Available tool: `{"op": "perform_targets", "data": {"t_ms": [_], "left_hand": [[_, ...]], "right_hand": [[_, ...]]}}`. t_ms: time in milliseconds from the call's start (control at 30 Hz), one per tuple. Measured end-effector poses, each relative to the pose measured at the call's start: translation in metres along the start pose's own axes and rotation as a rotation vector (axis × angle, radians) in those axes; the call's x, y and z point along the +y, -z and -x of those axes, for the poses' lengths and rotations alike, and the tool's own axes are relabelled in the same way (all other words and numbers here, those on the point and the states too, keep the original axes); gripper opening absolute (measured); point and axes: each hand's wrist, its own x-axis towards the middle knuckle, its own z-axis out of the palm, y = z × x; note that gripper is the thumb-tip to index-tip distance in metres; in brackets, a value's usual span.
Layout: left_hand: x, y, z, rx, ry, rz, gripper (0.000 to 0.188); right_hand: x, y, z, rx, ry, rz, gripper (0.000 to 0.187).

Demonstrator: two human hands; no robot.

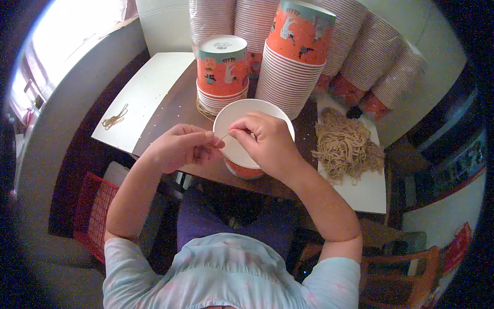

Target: Tying rubber bands around the edges of paper bowls.

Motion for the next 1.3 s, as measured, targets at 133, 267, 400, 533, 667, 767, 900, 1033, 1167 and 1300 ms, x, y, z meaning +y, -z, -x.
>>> {"op": "perform_targets", "data": {"t_ms": [133,267,400,533,667,767,900,1033,1167,1300], "left_hand": [[-0.006,-0.004,0.003,0.003,-0.116,-0.175,0.021],[-0.003,-0.014,0.008,0.067,-0.223,-0.292,0.018],[-0.002,-0.033,0.02,0.111,-0.308,-0.405,0.018],[-0.008,-0.046,0.03,0.189,-0.431,-0.65,0.016],[-0.006,-0.052,0.041,0.201,-0.377,-0.707,0.014],[-0.013,-0.052,0.042,0.167,-0.418,-0.656,0.007],[-0.014,-0.047,0.035,0.101,-0.414,-0.569,0.01],[0.006,-0.03,0.007,0.464,-0.548,-0.875,0.021],[0.015,-0.014,-0.036,0.643,-0.568,-1.131,0.029],[0.017,0.015,-0.066,0.38,-0.347,-1.03,0.028]], "right_hand": [[-0.002,0.001,0.004,0.034,-0.012,0.01,0.008],[0.0,0.007,0.006,-0.102,-0.092,0.035,0.013],[-0.002,0.005,0.015,-0.109,0.054,-0.203,0.047],[-0.015,0.0,0.026,-0.368,-0.353,-0.847,0.057],[-0.013,0.0,0.039,-0.216,-0.139,-0.336,0.016],[-0.019,0.0,0.042,-0.095,0.033,-0.165,0.008],[-0.011,0.005,0.039,-0.062,0.225,-0.036,0.011],[0.031,0.032,0.004,0.059,0.132,0.204,0.011],[0.09,0.051,-0.034,0.004,0.159,0.369,0.012],[0.09,0.05,-0.042,-0.394,-0.118,0.309,0.013]]}}
